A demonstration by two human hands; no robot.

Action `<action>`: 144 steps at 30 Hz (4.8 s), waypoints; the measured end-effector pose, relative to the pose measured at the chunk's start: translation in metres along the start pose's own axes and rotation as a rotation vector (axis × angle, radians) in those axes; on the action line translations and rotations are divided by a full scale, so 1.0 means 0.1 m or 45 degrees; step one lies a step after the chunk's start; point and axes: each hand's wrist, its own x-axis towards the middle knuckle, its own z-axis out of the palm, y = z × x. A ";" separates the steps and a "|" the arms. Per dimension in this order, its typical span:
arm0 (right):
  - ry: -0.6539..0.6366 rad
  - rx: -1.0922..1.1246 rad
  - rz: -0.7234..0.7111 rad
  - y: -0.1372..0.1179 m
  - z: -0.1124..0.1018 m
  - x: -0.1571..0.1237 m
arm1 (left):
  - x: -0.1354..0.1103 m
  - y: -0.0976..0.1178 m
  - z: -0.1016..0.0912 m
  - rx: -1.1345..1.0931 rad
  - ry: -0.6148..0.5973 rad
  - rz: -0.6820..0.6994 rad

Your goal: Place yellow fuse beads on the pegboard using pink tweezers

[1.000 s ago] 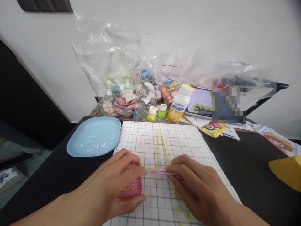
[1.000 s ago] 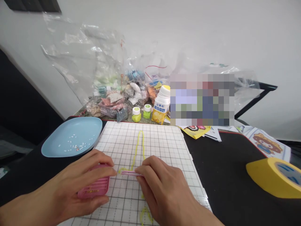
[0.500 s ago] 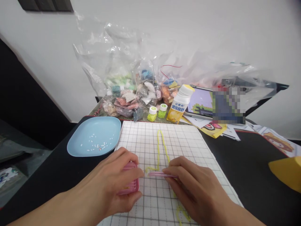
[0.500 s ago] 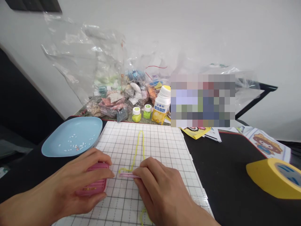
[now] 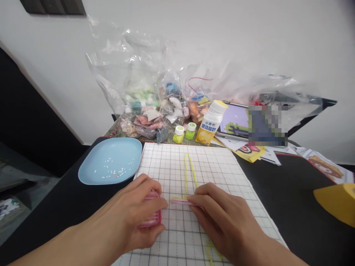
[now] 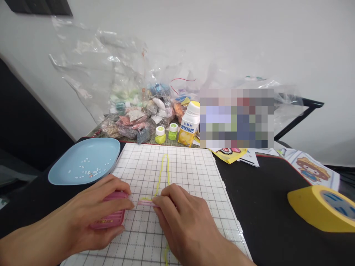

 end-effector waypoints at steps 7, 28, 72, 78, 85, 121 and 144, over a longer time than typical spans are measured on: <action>-0.015 -0.029 -0.010 -0.01 0.01 0.01 | -0.02 -0.05 0.08 0.013 0.096 0.030; 0.034 -0.054 0.002 0.00 0.01 0.00 | -0.04 -0.06 0.09 0.086 -0.064 0.013; -0.102 0.154 -0.067 -0.10 -0.11 0.00 | -0.11 0.08 0.10 -0.439 0.167 -0.365; -0.101 0.158 -0.056 -0.10 -0.13 0.02 | -0.10 0.08 0.11 -0.419 0.190 -0.355; -0.108 0.148 -0.063 -0.10 -0.14 0.02 | -0.10 0.09 0.11 -0.433 0.199 -0.368; -0.126 0.149 -0.098 -0.09 -0.17 0.02 | -0.13 0.08 0.12 -0.432 0.136 -0.433; -0.004 0.119 0.008 0.04 -0.07 -0.05 | -0.08 0.03 -0.05 0.104 0.076 -0.087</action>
